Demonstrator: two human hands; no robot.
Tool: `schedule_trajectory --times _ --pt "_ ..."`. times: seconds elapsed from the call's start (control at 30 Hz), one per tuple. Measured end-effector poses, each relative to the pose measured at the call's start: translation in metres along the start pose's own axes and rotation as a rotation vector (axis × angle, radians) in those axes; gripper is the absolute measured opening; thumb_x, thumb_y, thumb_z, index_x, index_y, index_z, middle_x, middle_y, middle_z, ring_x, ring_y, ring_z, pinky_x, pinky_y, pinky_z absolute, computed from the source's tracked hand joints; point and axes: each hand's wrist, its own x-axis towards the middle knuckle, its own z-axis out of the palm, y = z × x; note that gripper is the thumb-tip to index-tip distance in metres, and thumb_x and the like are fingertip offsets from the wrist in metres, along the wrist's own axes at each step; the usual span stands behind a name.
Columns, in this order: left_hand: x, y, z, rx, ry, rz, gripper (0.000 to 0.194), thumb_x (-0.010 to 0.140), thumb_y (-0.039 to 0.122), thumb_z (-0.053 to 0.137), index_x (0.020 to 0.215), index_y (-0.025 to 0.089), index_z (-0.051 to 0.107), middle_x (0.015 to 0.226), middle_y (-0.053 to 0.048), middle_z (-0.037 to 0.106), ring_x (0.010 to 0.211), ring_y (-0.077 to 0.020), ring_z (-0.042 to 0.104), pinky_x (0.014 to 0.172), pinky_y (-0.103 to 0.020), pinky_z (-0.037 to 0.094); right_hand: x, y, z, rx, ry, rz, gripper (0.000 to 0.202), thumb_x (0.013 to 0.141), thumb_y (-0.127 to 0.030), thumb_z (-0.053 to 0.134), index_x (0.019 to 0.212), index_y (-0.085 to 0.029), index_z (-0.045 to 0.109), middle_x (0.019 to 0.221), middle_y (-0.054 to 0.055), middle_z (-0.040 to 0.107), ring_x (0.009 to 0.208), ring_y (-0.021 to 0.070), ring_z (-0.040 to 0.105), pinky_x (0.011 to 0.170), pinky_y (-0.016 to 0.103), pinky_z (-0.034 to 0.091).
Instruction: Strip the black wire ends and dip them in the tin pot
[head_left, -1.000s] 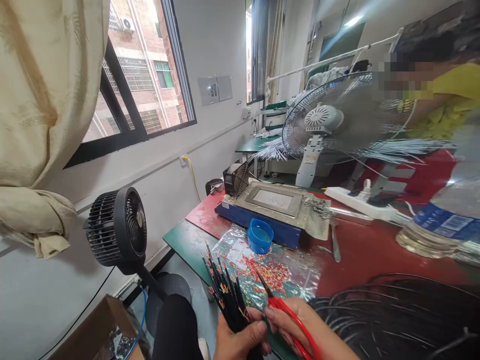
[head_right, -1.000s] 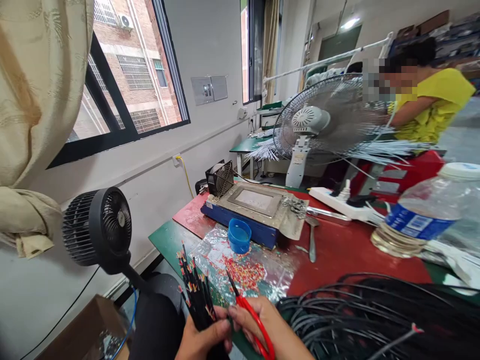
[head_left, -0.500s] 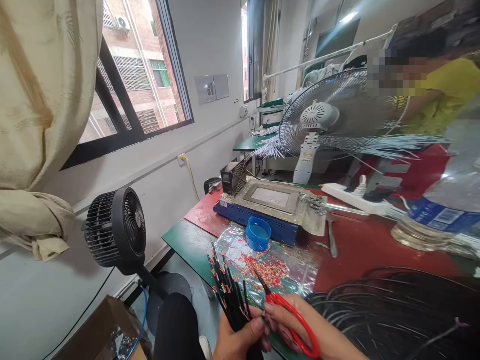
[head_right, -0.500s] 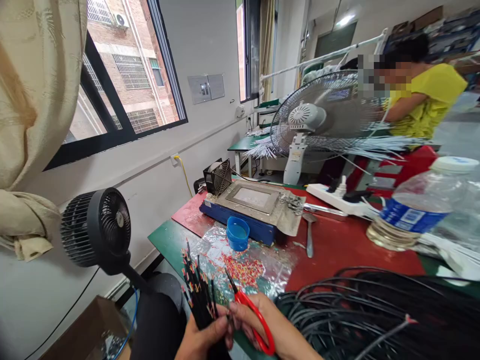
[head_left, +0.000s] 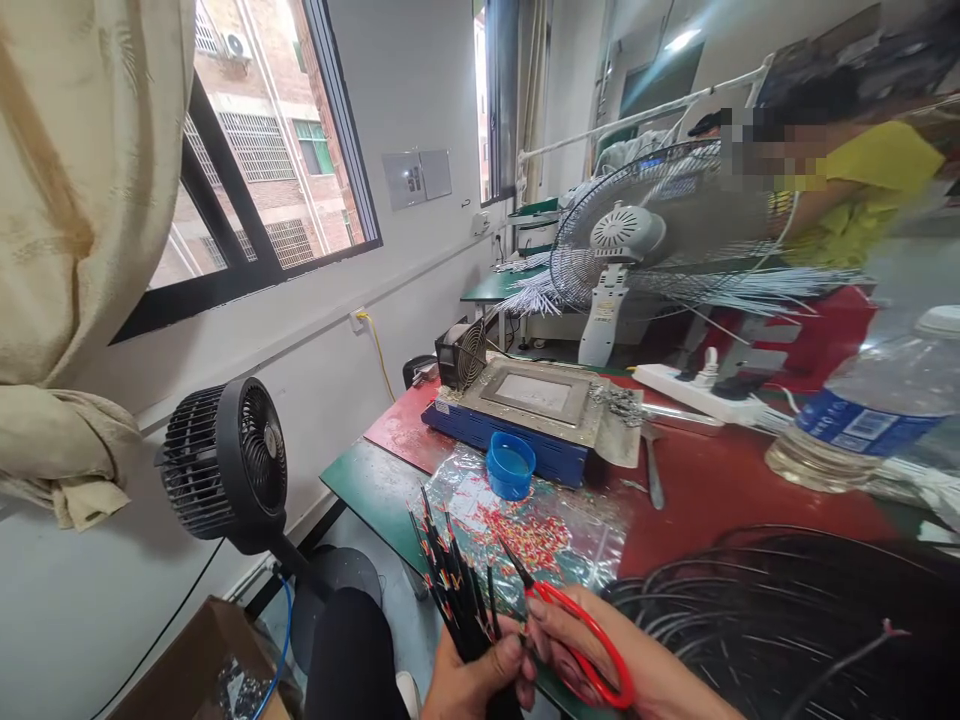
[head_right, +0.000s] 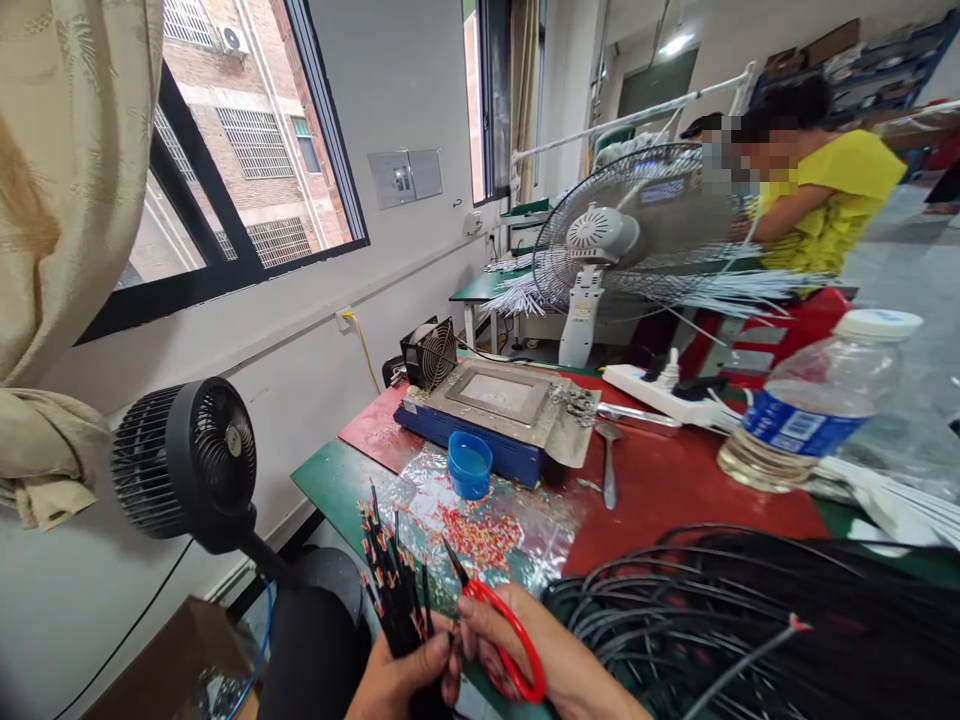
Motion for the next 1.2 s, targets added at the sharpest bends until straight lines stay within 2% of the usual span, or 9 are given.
schedule_trajectory --times 0.2,0.33,0.5,0.67,1.0,1.2 --pt "0.0 -0.002 -0.002 0.01 -0.013 -0.001 0.036 0.051 0.042 0.079 0.062 0.011 0.067 0.049 -0.002 0.06 0.039 -0.0063 0.05 0.044 -0.021 0.034 0.0 -0.003 0.0 -0.034 -0.076 -0.006 0.058 0.071 -0.065 0.058 0.058 -0.009 0.065 0.038 -0.003 0.044 0.032 0.0038 0.033 0.034 0.019 0.022" --pt "0.001 -0.005 -0.005 0.014 -0.034 0.026 0.035 0.053 0.042 0.078 0.063 0.011 0.066 0.049 -0.002 0.06 0.041 -0.0065 0.05 0.045 -0.021 0.035 -0.001 -0.005 0.001 -0.042 -0.05 0.01 0.058 0.07 -0.066 0.058 0.056 -0.01 0.064 0.037 -0.003 0.044 0.031 0.0042 0.034 0.034 0.019 0.021" --pt "0.0 -0.005 -0.005 0.018 -0.034 0.031 0.036 0.054 0.044 0.077 0.064 0.011 0.066 0.049 -0.001 0.059 0.04 -0.0064 0.05 0.044 -0.021 0.033 -0.001 -0.007 0.003 -0.084 -0.014 0.01 0.062 0.07 -0.069 0.055 0.044 -0.013 0.055 0.035 -0.002 0.044 0.031 0.0045 0.035 0.036 0.019 0.022" --pt "0.002 -0.003 -0.003 0.011 0.008 0.031 0.036 0.052 0.044 0.078 0.061 0.011 0.068 0.047 0.0 0.057 0.04 -0.0056 0.049 0.044 -0.02 0.033 0.001 -0.007 0.003 -0.036 -0.021 0.005 0.059 0.068 -0.069 0.057 0.05 -0.013 0.057 0.034 -0.005 0.042 0.031 0.0042 0.034 0.036 0.019 0.023" --pt "0.008 -0.012 -0.009 0.064 0.048 0.089 0.035 0.054 0.043 0.077 0.061 0.011 0.068 0.051 -0.003 0.061 0.038 -0.0061 0.049 0.041 -0.02 0.037 0.001 -0.009 0.004 -0.048 0.031 0.029 0.058 0.061 -0.071 0.061 0.052 -0.013 0.057 0.033 -0.006 0.041 0.029 0.0036 0.033 0.035 0.018 0.022" --pt "0.006 -0.01 -0.007 0.073 0.03 0.092 0.035 0.053 0.044 0.078 0.059 0.011 0.068 0.05 -0.003 0.06 0.039 -0.0061 0.049 0.042 -0.02 0.036 0.003 -0.006 0.003 -0.077 0.015 0.0 0.059 0.064 -0.071 0.058 0.054 -0.013 0.059 0.033 -0.005 0.041 0.029 0.0042 0.033 0.034 0.019 0.022"
